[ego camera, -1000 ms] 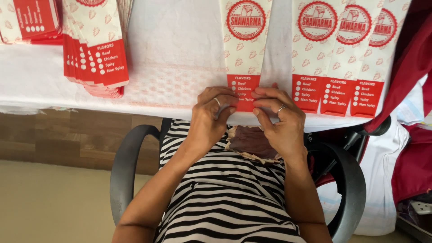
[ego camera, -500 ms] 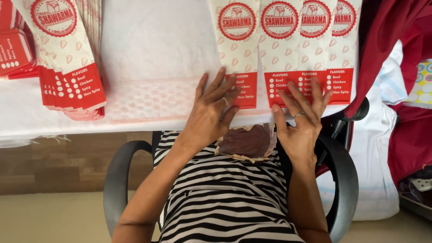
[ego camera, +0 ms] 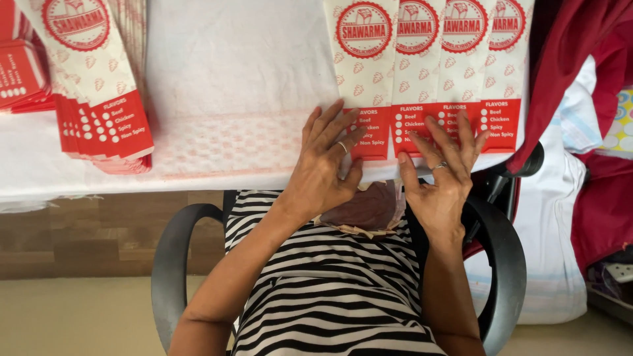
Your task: The person applies adhesive from a bottle to the bottom edges of shawarma paper sleeves and then folds the edges by hand to seal them, handling the sleeves one at a time.
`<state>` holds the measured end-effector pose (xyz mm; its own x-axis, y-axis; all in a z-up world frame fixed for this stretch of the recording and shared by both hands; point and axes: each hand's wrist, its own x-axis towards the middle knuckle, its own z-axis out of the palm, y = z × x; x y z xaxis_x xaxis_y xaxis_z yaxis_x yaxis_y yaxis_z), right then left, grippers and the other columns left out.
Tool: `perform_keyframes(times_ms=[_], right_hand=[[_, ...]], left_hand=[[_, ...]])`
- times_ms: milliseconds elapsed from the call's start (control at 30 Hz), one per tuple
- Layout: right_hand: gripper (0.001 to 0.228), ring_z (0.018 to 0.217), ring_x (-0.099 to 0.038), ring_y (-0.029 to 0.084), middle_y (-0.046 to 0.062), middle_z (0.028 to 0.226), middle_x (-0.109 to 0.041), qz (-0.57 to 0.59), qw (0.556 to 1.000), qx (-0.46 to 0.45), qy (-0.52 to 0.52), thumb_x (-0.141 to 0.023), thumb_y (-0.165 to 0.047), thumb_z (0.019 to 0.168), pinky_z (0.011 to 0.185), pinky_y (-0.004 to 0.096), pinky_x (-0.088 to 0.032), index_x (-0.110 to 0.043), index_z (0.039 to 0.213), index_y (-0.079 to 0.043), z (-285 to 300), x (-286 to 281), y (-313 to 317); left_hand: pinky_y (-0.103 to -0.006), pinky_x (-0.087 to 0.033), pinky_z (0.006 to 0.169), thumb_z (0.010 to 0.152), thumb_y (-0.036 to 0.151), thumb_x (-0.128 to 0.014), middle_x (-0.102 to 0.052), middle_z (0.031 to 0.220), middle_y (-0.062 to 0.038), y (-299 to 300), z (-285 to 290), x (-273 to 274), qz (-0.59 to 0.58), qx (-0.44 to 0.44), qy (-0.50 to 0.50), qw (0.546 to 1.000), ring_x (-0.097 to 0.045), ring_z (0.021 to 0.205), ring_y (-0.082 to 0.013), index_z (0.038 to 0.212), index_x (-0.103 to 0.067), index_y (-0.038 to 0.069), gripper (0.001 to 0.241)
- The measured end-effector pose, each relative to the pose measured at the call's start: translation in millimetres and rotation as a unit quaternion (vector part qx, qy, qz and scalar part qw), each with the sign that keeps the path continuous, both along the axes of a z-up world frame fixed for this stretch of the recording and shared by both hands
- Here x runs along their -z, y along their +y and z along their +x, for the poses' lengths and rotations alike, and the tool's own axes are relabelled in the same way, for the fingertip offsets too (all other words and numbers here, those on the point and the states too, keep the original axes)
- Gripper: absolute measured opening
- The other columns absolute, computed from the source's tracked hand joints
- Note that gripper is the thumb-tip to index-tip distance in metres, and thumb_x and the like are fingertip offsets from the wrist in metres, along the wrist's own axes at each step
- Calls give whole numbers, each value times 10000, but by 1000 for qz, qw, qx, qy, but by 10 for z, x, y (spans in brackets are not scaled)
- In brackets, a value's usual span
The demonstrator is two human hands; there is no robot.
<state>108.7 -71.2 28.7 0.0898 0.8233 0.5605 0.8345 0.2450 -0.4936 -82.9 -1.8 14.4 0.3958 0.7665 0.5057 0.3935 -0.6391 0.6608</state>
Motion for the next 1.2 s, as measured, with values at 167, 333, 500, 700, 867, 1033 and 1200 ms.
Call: perform_keyframes(times_ms=[167, 333, 500, 700, 867, 1033, 1200], right_hand=[[162, 1500, -445, 463, 176, 1458, -621, 17, 999, -30, 0, -770, -96, 1053, 1298, 684, -144, -755, 1204, -41, 45, -12, -72], [192, 1522, -473, 489, 241, 1468, -642, 34, 999, 19, 2, -773, -52, 1095, 1312, 712, -203, -748, 1252, 55, 173, -41, -170], [179, 1522, -468, 512, 304, 1448, -649, 50, 999, 10, 12, -761, 4, 1095, 1314, 705, -192, -741, 1230, 121, 202, -24, -159], [189, 1449, -535, 470, 209, 1453, -619, 45, 996, -70, 15, -769, -1, 1069, 1321, 669, -223, -723, 1251, 17, -225, -80, 50], [282, 1345, -599, 386, 206, 1434, -608, 15, 976, -218, -10, -751, -14, 1005, 1312, 630, -222, -695, 1282, -1, -874, -16, 315], [472, 1427, -484, 401, 211, 1501, -558, 27, 954, -286, -83, -658, -242, 1026, 1233, 573, -251, -591, 1416, 16, -1315, 179, 444], [476, 1435, -471, 401, 218, 1498, -563, -24, 958, -265, -102, -719, -212, 983, 1245, 597, -179, -620, 1381, 31, -1074, 141, 358]], left_hand=[[-615, -349, 1198, 852, 118, -727, -620, 1372, -157, 137, -408, -46, 26, -25, -29, 999, -537, 1365, -403, 1211, -709, 27, 370], [-537, -364, 1085, 882, -168, -595, -573, 1380, -259, 659, -1806, -5, 155, -290, 163, 930, -512, 1302, -425, 1324, -643, -93, 451], [-715, -237, 1194, 1101, 19, -437, -245, 1633, -244, 674, -2491, -152, 14, -349, 313, 884, -141, 1483, -502, 1583, -381, -7, 486], [-701, -38, 1234, 1158, 492, -371, -42, 1674, -178, 486, -1912, -151, -69, -303, 392, 866, -11, 1528, -436, 1676, -212, 238, 598], [-689, 31, 1230, 1099, 595, -220, 22, 1699, -131, 336, -1366, -86, -105, -283, 412, 860, 51, 1550, -385, 1672, -151, 292, 652], [-722, 32, 1200, 1068, 513, -356, -218, 1692, -190, 305, -1072, 68, -51, -242, 331, 911, -91, 1567, -419, 1626, -313, 254, 616], [-710, 30, 1215, 1089, 492, -331, -221, 1700, -190, 265, -994, 31, -59, -223, 308, 923, -104, 1577, -416, 1642, -248, 248, 611]])
